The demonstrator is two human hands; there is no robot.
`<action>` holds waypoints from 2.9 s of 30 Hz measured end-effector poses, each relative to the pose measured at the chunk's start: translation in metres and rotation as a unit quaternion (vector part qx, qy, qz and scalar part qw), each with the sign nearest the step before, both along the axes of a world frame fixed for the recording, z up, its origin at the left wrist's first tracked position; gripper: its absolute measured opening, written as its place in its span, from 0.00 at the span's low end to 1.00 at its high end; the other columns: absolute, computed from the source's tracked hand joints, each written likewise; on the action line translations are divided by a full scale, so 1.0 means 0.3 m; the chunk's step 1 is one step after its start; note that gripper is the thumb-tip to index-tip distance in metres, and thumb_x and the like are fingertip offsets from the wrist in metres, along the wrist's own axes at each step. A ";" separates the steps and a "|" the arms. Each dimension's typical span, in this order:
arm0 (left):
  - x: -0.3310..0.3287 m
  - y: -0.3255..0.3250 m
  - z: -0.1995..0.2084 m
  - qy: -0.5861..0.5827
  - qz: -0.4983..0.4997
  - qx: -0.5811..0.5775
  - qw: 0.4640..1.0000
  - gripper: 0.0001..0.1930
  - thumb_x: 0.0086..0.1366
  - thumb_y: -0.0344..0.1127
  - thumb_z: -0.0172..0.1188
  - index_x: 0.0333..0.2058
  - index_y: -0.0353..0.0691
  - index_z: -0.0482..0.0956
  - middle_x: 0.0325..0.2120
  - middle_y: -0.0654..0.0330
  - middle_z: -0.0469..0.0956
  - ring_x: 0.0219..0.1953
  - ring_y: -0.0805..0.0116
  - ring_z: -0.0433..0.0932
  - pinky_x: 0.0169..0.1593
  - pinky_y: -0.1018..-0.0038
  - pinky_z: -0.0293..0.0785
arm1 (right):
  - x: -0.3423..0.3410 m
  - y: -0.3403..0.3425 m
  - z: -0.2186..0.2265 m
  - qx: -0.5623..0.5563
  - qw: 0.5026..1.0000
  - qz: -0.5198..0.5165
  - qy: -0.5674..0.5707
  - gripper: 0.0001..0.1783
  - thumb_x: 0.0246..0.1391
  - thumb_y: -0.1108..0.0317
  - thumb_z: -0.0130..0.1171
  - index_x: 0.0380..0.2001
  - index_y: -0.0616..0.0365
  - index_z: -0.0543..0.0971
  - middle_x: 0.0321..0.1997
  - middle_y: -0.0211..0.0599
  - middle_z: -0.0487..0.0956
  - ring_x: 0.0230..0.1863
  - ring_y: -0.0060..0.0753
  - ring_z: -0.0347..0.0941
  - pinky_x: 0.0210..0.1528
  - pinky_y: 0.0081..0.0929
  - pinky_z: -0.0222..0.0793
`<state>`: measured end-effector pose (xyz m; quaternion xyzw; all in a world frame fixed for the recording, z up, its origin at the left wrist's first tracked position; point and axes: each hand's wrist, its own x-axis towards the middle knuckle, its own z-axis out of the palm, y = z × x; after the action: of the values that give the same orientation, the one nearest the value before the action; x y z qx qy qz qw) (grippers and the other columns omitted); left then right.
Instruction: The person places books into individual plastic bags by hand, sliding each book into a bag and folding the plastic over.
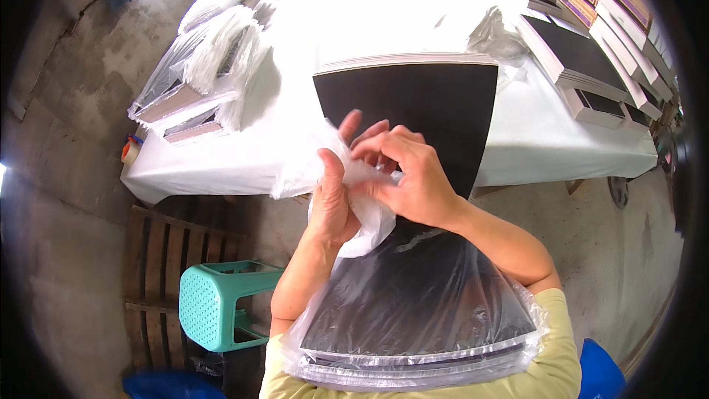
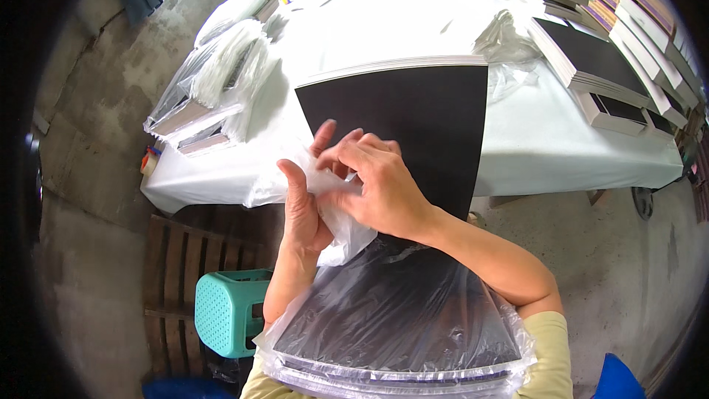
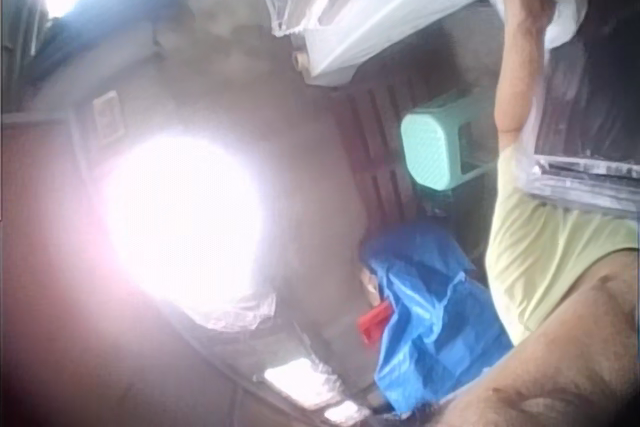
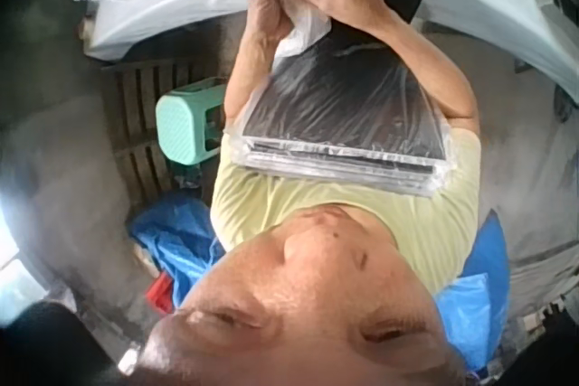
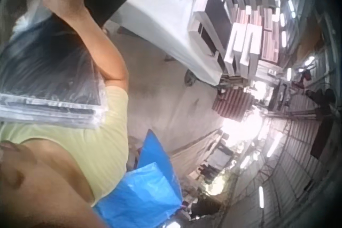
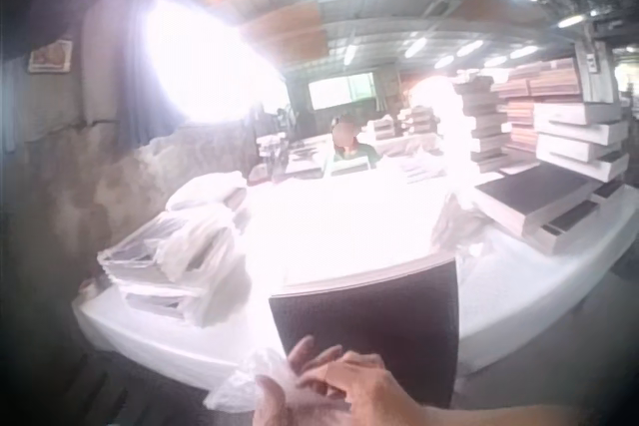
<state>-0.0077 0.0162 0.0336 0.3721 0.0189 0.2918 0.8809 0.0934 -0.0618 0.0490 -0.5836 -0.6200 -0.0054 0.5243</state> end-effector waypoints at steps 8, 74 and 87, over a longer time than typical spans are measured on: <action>0.023 0.012 -0.060 0.204 0.034 -0.049 0.977 0.20 0.52 0.33 0.61 0.43 0.38 0.67 0.38 0.60 0.70 0.43 0.68 0.67 0.46 0.70 0.64 | 0.110 0.001 -0.075 0.012 0.988 -0.113 0.103 0.08 0.48 0.63 0.55 0.28 0.56 0.75 0.16 0.27 0.71 0.27 0.26 0.68 0.38 0.27 0.57; -0.059 0.073 0.035 0.110 -0.014 -0.005 0.994 0.16 0.60 0.43 0.48 0.33 0.33 0.70 0.34 0.47 0.74 0.36 0.64 0.73 0.42 0.67 0.69 | 0.225 -0.161 -0.024 -0.050 0.887 0.330 0.318 0.10 0.42 0.67 0.62 0.21 0.65 0.78 0.29 0.31 0.67 0.30 0.18 0.64 0.34 0.15 0.62; -0.051 0.060 -0.023 -0.045 -0.018 -0.117 0.992 0.16 0.59 0.47 0.49 0.35 0.40 0.70 0.19 0.57 0.71 0.18 0.70 0.71 0.22 0.78 0.68 | 0.236 -0.133 -0.116 0.036 0.717 0.431 0.547 0.13 0.51 0.60 0.53 0.28 0.60 0.72 0.21 0.34 0.73 0.19 0.17 0.67 0.21 0.15 0.63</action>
<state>-0.0231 0.0342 0.0267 0.2530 0.0066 0.2877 0.9237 0.1642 -0.1018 0.0142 -0.1348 -0.4092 0.5191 0.7382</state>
